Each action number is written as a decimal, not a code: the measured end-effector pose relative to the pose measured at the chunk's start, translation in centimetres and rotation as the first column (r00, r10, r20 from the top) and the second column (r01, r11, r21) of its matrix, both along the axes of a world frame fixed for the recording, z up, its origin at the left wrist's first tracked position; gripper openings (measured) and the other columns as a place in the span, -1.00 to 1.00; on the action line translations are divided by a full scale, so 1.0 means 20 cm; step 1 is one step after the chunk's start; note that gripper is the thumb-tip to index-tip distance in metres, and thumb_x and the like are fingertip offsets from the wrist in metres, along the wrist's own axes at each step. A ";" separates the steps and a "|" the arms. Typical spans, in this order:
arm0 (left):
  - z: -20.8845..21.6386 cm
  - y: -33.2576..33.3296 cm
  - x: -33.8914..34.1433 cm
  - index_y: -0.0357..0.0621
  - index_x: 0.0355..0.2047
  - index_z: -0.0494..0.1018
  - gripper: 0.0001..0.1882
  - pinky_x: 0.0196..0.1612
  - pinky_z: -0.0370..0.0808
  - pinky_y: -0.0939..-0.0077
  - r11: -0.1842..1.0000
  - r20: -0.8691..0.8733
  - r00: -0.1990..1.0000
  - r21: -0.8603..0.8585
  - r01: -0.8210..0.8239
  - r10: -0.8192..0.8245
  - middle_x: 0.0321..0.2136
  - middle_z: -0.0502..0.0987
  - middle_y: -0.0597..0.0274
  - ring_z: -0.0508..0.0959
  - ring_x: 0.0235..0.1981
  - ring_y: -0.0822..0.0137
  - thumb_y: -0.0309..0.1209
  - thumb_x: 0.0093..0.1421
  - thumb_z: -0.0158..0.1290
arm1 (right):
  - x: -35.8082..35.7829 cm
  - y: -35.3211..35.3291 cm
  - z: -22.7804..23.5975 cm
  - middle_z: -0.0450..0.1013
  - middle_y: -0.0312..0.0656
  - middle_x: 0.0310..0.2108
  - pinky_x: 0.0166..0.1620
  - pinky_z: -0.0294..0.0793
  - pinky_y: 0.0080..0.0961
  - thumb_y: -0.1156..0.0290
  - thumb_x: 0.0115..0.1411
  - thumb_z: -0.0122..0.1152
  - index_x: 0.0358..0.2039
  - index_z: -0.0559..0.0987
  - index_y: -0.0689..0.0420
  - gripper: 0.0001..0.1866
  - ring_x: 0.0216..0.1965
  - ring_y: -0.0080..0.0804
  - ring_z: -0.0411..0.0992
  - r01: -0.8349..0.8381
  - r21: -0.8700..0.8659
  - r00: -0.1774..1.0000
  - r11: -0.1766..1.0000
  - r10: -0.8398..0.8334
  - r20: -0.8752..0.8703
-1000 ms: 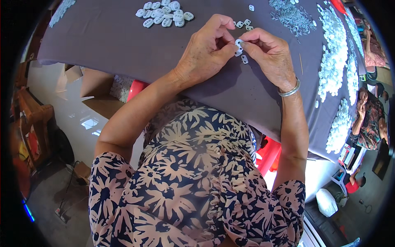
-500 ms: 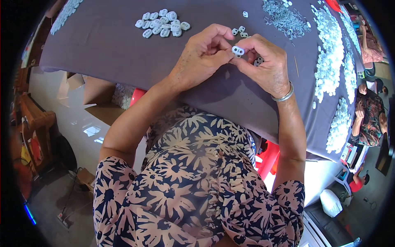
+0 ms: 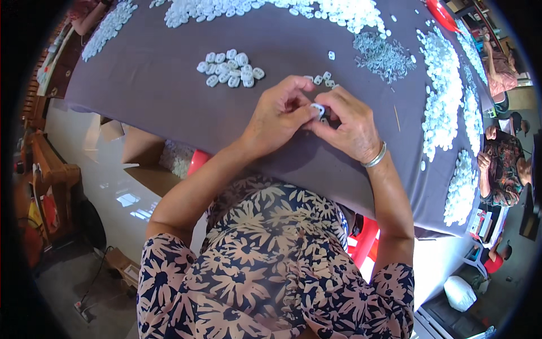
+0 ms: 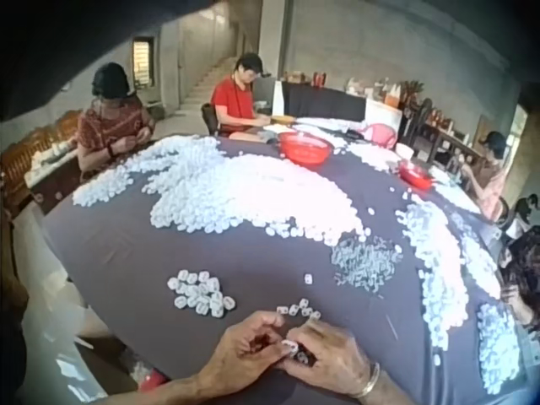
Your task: Assembling small white plastic components by hand on a workbench.
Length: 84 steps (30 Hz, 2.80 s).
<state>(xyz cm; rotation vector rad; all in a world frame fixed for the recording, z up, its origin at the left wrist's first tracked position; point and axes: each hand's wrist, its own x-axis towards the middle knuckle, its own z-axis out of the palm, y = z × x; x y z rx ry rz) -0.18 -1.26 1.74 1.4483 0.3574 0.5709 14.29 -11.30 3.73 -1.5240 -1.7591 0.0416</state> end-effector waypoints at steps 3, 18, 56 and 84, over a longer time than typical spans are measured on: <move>-0.01 -0.01 0.00 -0.26 -0.14 0.29 -0.71 -0.46 0.38 0.68 0.998 0.033 0.999 -0.052 0.033 -0.031 -0.55 0.44 0.30 0.43 -0.53 0.59 -0.60 0.14 0.06 | 0.01 0.00 0.01 0.36 -0.22 -0.47 -0.53 0.40 -0.49 0.49 -0.13 0.37 -0.34 0.47 0.14 -0.69 -0.59 -0.40 0.39 -0.001 -0.044 0.998 0.999 0.004 0.057; 0.02 -0.03 -0.02 -0.12 -0.09 0.49 -0.67 -0.46 0.20 0.69 0.923 0.049 0.992 -0.365 0.125 -0.115 -0.56 0.36 0.43 0.23 -0.55 0.58 -0.58 0.11 -0.02 | -0.01 -0.04 -0.05 0.35 -0.10 -0.66 -0.52 0.38 -0.27 0.42 0.07 0.19 -0.54 0.34 0.19 -0.79 -0.60 -0.14 0.41 -0.039 -0.121 0.964 0.992 0.070 0.257; 0.10 0.37 -0.19 -0.11 -0.35 0.48 -0.85 -0.25 0.45 0.22 0.529 -0.170 0.801 0.824 -0.204 0.574 -0.35 0.47 0.15 0.49 -0.27 0.06 -0.50 0.00 0.07 | 0.01 0.01 -0.05 0.15 -0.22 -0.74 -0.62 0.17 -0.49 0.51 0.03 0.32 -0.66 0.27 0.21 -0.64 -0.72 -0.41 0.14 0.121 -0.041 0.992 0.992 -0.119 0.037; -0.12 0.61 -0.17 -0.12 -0.38 0.39 -0.87 -0.18 0.34 0.16 0.044 0.046 0.729 0.994 -0.104 0.683 -0.34 0.37 0.17 0.41 -0.26 0.09 -0.41 0.07 0.07 | -0.01 0.02 -0.05 0.17 -0.15 -0.72 -0.59 0.20 -0.43 0.49 0.04 0.29 -0.63 0.29 0.22 -0.68 -0.70 -0.29 0.15 0.082 -0.143 0.996 0.986 -0.075 0.052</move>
